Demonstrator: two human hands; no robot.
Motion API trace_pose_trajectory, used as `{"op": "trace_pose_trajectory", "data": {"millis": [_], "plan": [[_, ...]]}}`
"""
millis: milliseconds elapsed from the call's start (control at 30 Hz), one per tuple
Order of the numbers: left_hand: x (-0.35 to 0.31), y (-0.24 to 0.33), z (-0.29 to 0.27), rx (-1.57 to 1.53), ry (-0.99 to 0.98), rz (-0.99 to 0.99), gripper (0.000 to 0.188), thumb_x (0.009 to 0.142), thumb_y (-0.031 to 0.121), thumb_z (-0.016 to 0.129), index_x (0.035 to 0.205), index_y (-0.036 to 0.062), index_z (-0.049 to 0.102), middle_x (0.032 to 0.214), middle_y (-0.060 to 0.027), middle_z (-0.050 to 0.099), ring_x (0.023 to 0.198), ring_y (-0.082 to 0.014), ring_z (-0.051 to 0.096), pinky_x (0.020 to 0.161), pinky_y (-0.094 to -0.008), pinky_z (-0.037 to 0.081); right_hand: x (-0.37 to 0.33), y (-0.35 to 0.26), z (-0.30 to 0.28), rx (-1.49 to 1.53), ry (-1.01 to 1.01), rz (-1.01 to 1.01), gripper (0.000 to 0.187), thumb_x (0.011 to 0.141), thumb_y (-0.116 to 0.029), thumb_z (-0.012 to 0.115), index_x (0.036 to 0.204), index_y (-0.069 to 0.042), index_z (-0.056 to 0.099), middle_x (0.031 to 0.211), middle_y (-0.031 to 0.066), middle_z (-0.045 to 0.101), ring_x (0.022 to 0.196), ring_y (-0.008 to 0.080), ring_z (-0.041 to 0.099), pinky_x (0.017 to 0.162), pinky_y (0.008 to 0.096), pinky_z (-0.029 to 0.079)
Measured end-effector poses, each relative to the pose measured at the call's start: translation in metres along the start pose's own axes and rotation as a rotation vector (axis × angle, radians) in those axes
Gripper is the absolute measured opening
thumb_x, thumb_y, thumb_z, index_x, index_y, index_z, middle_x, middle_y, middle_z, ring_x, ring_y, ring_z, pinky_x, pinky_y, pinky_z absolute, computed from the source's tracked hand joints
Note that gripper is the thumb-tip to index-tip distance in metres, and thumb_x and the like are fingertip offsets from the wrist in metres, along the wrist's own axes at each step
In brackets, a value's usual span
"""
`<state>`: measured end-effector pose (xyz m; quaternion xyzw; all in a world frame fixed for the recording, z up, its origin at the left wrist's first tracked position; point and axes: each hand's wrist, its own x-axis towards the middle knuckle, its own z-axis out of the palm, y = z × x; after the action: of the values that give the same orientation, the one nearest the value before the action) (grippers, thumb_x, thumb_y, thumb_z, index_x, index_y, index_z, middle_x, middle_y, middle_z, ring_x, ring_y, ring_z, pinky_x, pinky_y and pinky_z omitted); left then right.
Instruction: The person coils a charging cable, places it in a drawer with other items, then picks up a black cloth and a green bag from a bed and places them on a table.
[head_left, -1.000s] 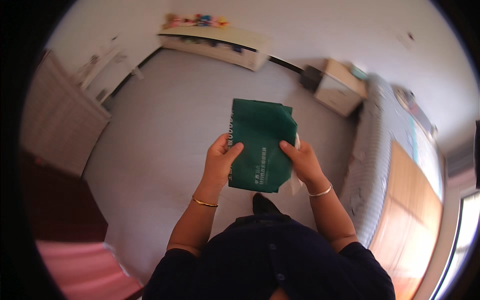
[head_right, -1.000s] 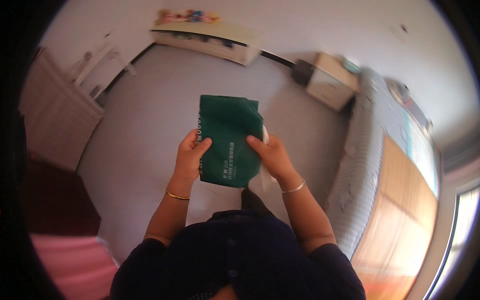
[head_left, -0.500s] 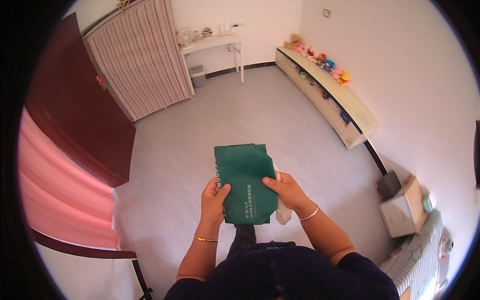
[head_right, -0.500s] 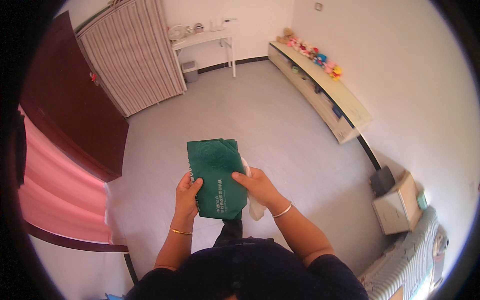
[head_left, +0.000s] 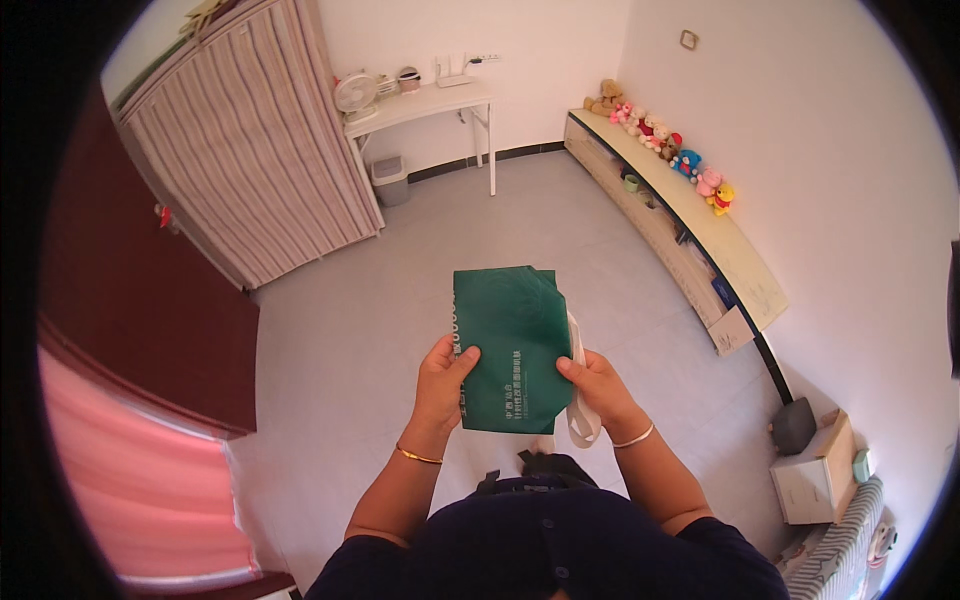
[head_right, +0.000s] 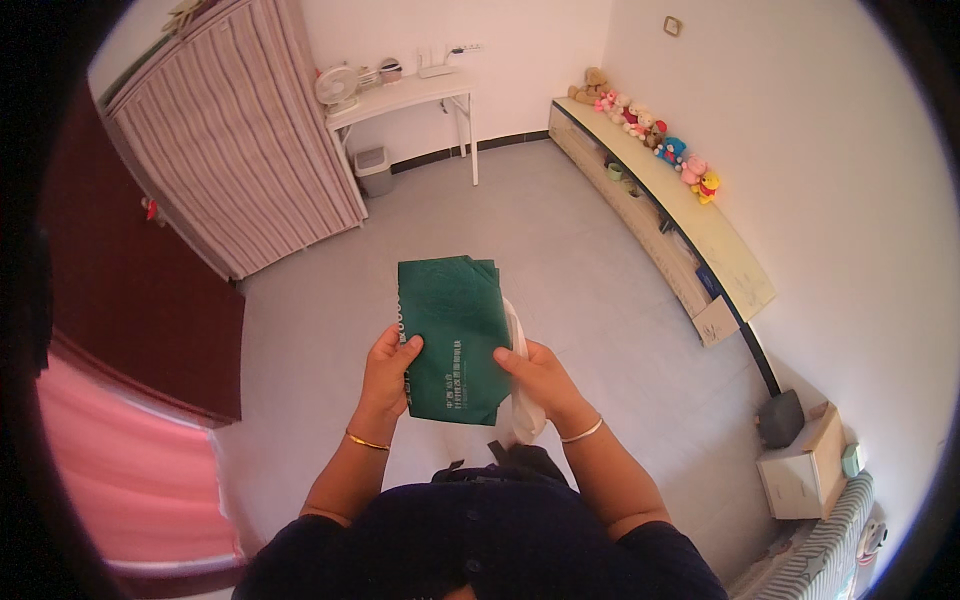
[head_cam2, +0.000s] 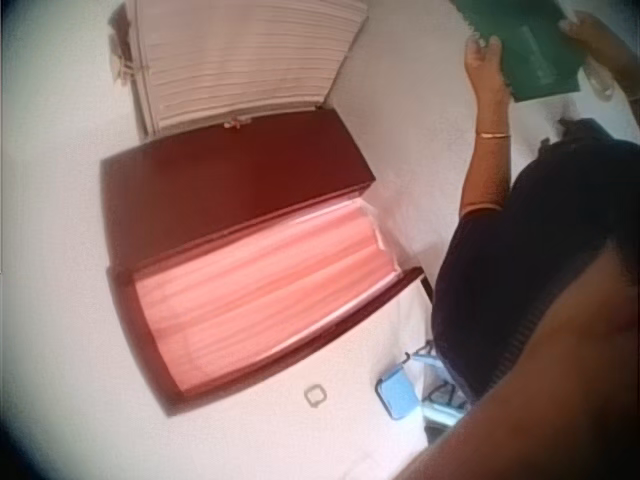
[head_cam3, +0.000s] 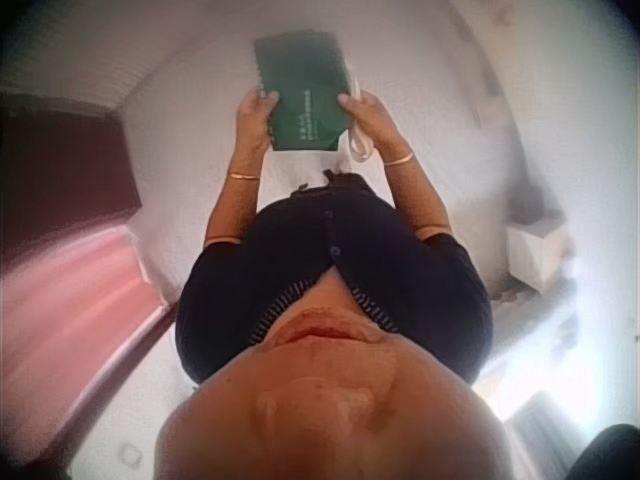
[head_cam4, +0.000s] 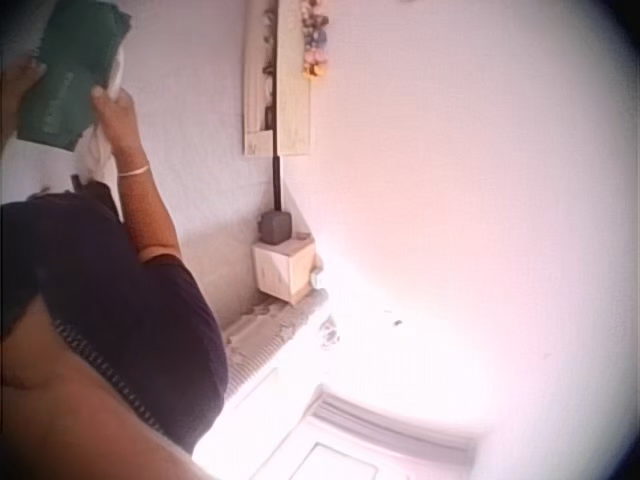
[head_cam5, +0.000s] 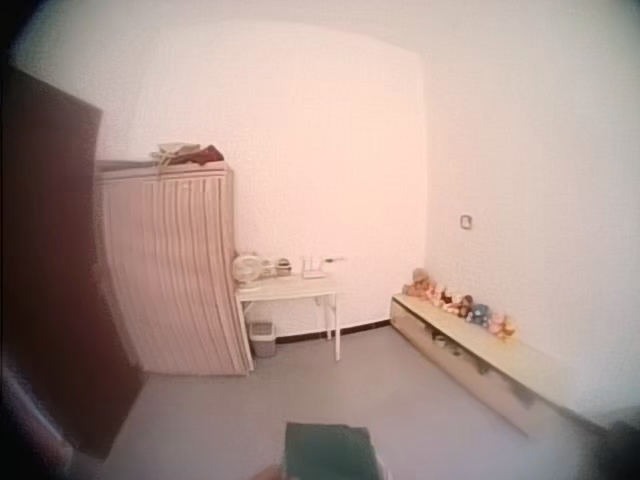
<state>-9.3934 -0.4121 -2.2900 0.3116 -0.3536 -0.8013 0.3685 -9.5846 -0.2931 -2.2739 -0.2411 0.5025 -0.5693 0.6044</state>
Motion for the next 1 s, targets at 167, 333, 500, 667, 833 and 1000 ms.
{"op": "trace_pose_trajectory", "data": {"millis": [167, 333, 500, 667, 833, 1000], "plan": [[0.141, 0.002, -0.002, -0.015, -0.014, -0.003, 0.028, 0.09, 0.006, 0.057, 0.116, -0.0038, 0.05, 0.106, -0.0109, 0.062, 0.091, -0.0153, 0.062, 0.079, -0.0279, 0.053, 0.134, -0.033, -0.047, 0.001, -0.018, 0.018, 0.039, 0.091, -0.027, 0.059, 0.115, 0.004, 0.055, 0.104, 0.0069, 0.062, 0.093, 0.0128, 0.057, 0.081, 0.0283, 0.047], [0.276, 0.031, -0.014, 0.045, 0.044, 0.021, 0.026, 0.091, 0.006, 0.057, 0.115, -0.0033, 0.052, 0.105, -0.0106, 0.063, 0.089, -0.0147, 0.062, 0.077, -0.0272, 0.053, 0.272, -0.09, -0.062, -0.007, -0.114, 0.0, 0.044, 0.092, -0.033, 0.058, 0.117, 0.003, 0.054, 0.102, 0.0052, 0.061, 0.092, 0.0118, 0.057, 0.08, 0.0272, 0.047], [0.377, 0.066, -0.045, -0.004, 0.145, 0.084, 0.024, 0.091, 0.006, 0.056, 0.113, -0.0017, 0.053, 0.103, -0.0096, 0.063, 0.086, -0.0143, 0.063, 0.076, -0.0268, 0.053, 0.415, -0.116, -0.057, -0.017, -0.229, -0.047, 0.046, 0.091, -0.033, 0.059, 0.121, 0.001, 0.052, 0.114, 0.0078, 0.057, 0.103, 0.0149, 0.054, 0.086, 0.0292, 0.046], [0.49, 0.069, -0.1, -0.031, 0.251, 0.112, 0.024, 0.09, 0.005, 0.056, 0.113, -0.002, 0.052, 0.103, -0.0097, 0.063, 0.086, -0.0143, 0.063, 0.076, -0.0272, 0.053, 0.553, -0.113, -0.074, -0.446, 0.085, -0.419, 0.044, 0.089, -0.024, 0.059, 0.124, 0.001, 0.049, 0.124, 0.014, 0.053, 0.114, 0.02, 0.051, 0.09, 0.0309, 0.044], [0.638, 0.1, -0.143, 0.033, 0.267, 0.138, 0.024, 0.09, 0.004, 0.055, 0.113, -0.0026, 0.052, 0.102, -0.0093, 0.063, 0.088, -0.0133, 0.062, 0.077, -0.0272, 0.052, 0.688, -0.152, -0.072, -0.876, 0.097, -0.638, 0.048, 0.083, -0.015, 0.066, 0.126, -0.003, 0.049, 0.11, 0.0109, 0.061, 0.096, 0.0183, 0.061, 0.082, 0.0302, 0.047], [0.774, 0.143, -0.159, 0.173, 0.271, 0.242, 0.021, 0.091, 0.005, 0.056, 0.111, -0.0008, 0.054, 0.099, -0.0067, 0.064, 0.085, -0.0102, 0.061, 0.074, -0.0228, 0.05, 0.805, -0.172, -0.06, -0.715, 0.066, -0.362, 0.052, 0.081, -0.017, 0.07, 0.126, -0.003, 0.048, 0.097, 0.0078, 0.063, 0.074, 0.0123, 0.062, 0.067, 0.0256, 0.049]]}}
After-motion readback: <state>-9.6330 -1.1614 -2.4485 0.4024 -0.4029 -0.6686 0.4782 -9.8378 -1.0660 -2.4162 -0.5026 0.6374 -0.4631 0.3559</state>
